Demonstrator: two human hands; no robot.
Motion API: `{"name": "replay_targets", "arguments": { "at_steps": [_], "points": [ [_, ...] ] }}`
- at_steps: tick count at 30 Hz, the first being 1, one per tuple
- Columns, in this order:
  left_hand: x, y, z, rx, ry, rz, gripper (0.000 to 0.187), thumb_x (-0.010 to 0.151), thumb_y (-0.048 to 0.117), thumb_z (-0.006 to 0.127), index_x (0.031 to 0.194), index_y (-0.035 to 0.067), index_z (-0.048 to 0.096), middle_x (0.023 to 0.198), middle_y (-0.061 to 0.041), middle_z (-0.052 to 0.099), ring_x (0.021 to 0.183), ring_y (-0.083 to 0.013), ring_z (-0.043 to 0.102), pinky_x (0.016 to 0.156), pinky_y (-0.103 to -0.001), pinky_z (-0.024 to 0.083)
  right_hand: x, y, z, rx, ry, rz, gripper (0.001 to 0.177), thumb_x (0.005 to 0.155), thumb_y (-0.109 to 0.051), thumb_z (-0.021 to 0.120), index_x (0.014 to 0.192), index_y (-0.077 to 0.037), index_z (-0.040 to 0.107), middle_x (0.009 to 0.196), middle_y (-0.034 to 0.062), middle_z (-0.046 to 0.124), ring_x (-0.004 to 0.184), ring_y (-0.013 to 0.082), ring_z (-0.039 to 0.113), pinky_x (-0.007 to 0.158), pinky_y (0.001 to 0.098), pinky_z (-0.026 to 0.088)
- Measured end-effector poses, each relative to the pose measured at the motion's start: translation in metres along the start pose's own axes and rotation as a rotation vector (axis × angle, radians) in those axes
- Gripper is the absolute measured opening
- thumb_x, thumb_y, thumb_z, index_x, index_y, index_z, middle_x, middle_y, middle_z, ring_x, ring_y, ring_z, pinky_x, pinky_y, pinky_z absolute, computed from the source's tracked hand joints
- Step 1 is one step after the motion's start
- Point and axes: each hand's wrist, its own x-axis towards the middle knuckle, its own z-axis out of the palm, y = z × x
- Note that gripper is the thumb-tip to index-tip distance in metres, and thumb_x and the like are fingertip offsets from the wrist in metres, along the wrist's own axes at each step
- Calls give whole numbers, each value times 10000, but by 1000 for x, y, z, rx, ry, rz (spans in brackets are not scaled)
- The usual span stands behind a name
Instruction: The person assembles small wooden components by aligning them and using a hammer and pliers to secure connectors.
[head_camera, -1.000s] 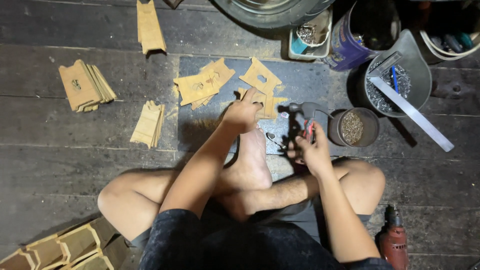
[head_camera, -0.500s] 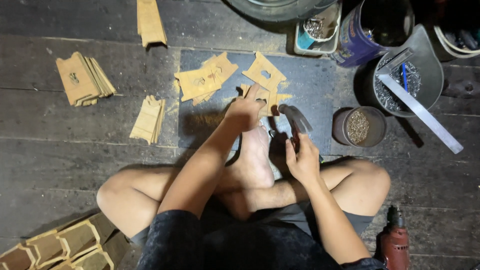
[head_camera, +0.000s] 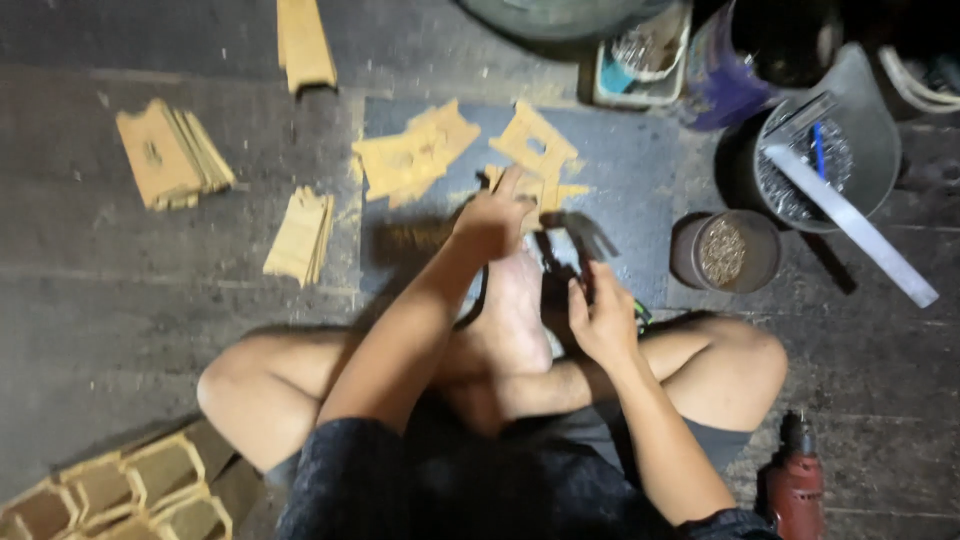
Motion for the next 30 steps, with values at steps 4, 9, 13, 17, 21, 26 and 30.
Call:
{"name": "replay_targets", "arguments": {
  "at_steps": [4, 9, 13, 17, 21, 26, 30],
  "points": [
    [-1, -3, 19, -9, -47, -27, 420, 835, 75, 718, 1239, 179, 772, 1660, -46, 256, 903, -471, 739, 849, -548, 664, 7, -20, -5, -39, -25, -56, 252, 944, -113, 711, 1169, -1, 692, 836, 255, 715, 792, 486, 726, 648, 558, 571],
    [1, -11, 26, 96, 266, 80, 227, 846, 120, 702, 1029, 196, 813, 1580, -92, 428, 675, -370, 736, 656, -494, 654, -17, 29, 10, -51, 43, -35, 135, 980, -215, 728, 1027, -92, 700, 762, 135, 682, 732, 406, 717, 618, 458, 562],
    [5, -12, 26, 61, 180, 31, 256, 847, 95, 688, 1066, 168, 797, 1610, -54, 368, 726, -399, 738, 663, -510, 658, 10, -6, 5, -4, -47, -57, 390, 943, -74, 691, 1309, 44, 630, 907, 315, 721, 852, 535, 721, 679, 607, 563],
    [1, -17, 41, 127, 284, 65, 215, 815, 172, 742, 1024, 209, 771, 1596, -50, 389, 676, -364, 738, 654, -473, 654, 2, -15, 2, -74, 1, -59, 196, 970, -154, 703, 1120, -29, 718, 846, 209, 707, 811, 455, 725, 664, 505, 579],
    [-2, -6, 29, 421, 736, 192, 205, 824, 197, 659, 629, 211, 595, 1235, -63, 631, 500, -204, 589, 454, -368, 487, 6, -22, -6, 29, -41, -28, 247, 952, -82, 690, 1178, 15, 670, 874, 298, 698, 858, 539, 700, 677, 592, 547],
    [3, -9, 19, 56, 26, -17, 384, 810, 137, 781, 1186, 208, 757, 1634, -76, 325, 809, -416, 750, 750, -537, 663, 3, -5, 3, 6, -67, 32, 214, 956, -146, 680, 1133, -28, 667, 876, 240, 708, 845, 475, 721, 682, 529, 575],
    [4, 2, -3, 13, -130, -47, 323, 879, 143, 738, 1194, 185, 793, 1697, -97, 267, 879, -460, 767, 831, -560, 663, -17, 24, 14, -51, 5, 48, 164, 969, -270, 703, 1005, -111, 716, 789, 149, 690, 786, 403, 727, 657, 448, 584]
  ]
}}
